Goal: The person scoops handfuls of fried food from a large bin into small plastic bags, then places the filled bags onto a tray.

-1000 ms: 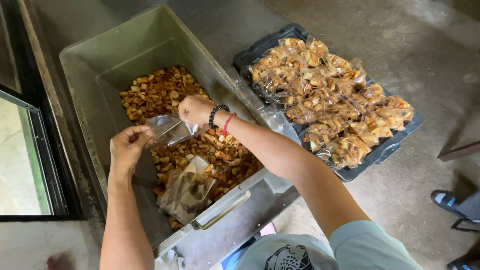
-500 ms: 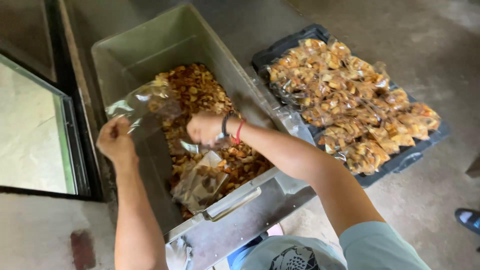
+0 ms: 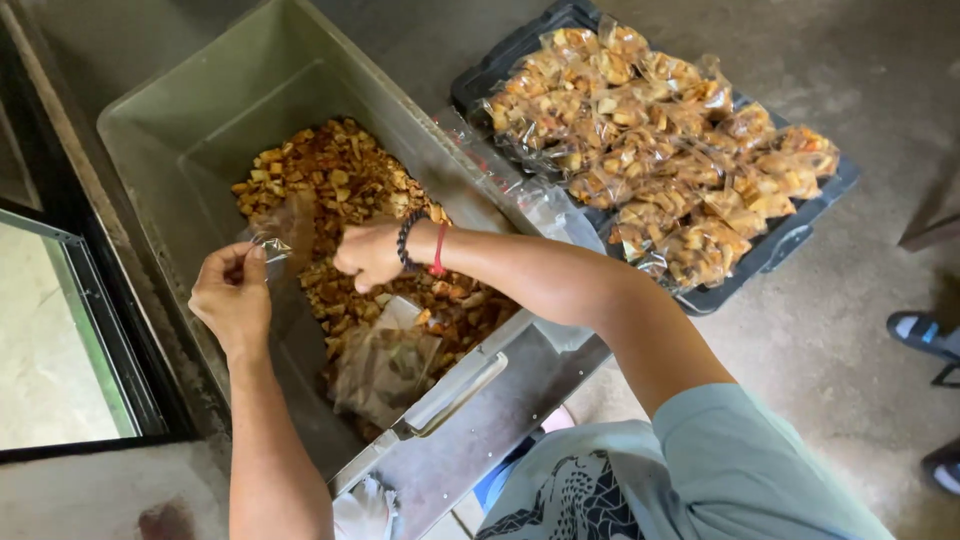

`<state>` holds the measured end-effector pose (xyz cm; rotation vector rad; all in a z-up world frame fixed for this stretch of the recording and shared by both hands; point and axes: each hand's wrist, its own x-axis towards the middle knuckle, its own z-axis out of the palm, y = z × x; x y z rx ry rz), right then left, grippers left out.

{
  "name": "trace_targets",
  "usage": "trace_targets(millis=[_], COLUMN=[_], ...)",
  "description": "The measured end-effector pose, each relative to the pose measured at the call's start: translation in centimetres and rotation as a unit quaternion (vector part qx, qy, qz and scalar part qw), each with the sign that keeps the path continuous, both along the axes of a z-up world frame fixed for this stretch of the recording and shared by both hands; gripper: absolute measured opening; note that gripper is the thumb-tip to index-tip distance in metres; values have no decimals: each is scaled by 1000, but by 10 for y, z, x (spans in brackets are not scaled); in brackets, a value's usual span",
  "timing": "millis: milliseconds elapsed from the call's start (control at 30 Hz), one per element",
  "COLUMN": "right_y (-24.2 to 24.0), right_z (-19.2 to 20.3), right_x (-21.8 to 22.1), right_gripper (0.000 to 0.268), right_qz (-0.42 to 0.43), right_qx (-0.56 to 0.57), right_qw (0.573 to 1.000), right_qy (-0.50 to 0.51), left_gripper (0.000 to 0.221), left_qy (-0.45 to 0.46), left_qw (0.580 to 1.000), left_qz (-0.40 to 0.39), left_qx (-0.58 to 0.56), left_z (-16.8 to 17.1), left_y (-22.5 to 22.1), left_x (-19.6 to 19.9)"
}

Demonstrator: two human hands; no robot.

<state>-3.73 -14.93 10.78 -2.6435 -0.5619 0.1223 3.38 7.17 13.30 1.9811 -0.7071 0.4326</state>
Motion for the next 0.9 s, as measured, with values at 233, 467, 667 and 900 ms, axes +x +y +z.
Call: trace_targets(millis=[233,467,667,900], right_y=[-10,-6,-8,-63], right_z=[25,15,2,18], right_x=[3,10,17,84], right_gripper=[46,34,18,34], right_qz=[-55,-90,-170,-145], right_qx=[194,284,203,140], right_qw=[977,954,944,968], right_qy=[-69,-33,-198,-149], left_gripper=[9,11,13,13], left_qy=[477,416,259,150], left_qw=[798,863,942,972], left_qz=[-280,-217,-165,-90], left_qx=[-241,-187,-136,-158], left_z=[-14,2,3,16], left_y=[-18,-24,-29,-14], left_x=[-2,-10,-16,-12])
